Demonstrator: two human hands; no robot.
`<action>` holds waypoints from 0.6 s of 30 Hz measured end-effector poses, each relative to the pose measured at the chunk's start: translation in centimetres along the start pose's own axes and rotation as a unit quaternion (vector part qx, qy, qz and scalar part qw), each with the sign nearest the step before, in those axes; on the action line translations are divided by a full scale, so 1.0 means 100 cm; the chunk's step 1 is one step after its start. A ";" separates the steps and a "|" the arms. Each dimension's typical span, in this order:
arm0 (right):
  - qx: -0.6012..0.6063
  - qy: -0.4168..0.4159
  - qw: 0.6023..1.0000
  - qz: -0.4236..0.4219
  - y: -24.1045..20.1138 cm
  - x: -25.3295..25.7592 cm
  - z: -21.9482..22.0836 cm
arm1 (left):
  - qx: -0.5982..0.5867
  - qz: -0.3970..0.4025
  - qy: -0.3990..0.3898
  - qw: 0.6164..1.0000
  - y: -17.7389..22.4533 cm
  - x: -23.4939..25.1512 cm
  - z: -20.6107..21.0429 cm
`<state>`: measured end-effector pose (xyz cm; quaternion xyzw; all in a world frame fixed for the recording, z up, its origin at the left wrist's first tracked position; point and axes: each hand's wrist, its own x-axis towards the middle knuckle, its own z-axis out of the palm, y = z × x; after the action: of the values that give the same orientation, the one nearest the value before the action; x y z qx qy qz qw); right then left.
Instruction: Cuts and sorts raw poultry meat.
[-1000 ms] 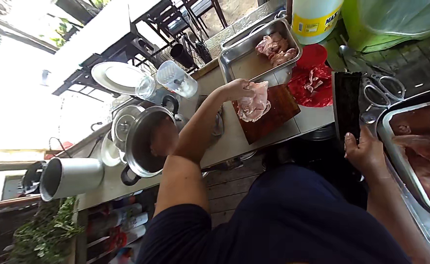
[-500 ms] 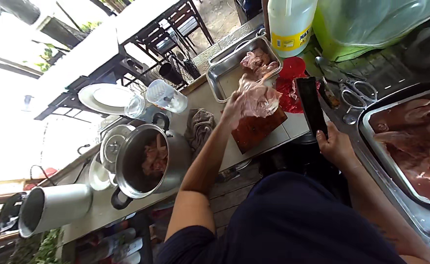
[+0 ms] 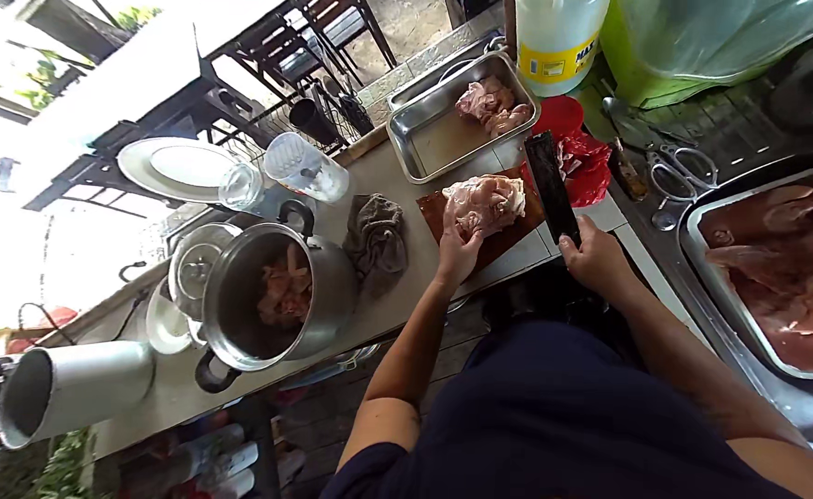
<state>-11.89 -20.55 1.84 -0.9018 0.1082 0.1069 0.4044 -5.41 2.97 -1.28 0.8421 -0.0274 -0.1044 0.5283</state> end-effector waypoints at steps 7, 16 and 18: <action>-0.036 0.156 0.975 -0.156 -0.045 0.008 0.017 | 0.126 0.058 0.032 0.990 -0.009 0.004 -0.019; -0.081 0.071 0.994 -0.028 -0.046 0.015 0.041 | 0.322 0.190 -0.177 0.910 0.026 0.070 -0.033; -0.038 0.074 0.996 0.018 -0.027 0.012 0.034 | 0.417 0.162 -0.259 0.856 0.038 0.067 -0.023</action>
<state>-10.33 -16.37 1.20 -0.9198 0.1495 0.0514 0.3592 1.84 2.34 2.10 0.9098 -0.3398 -0.2106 0.1112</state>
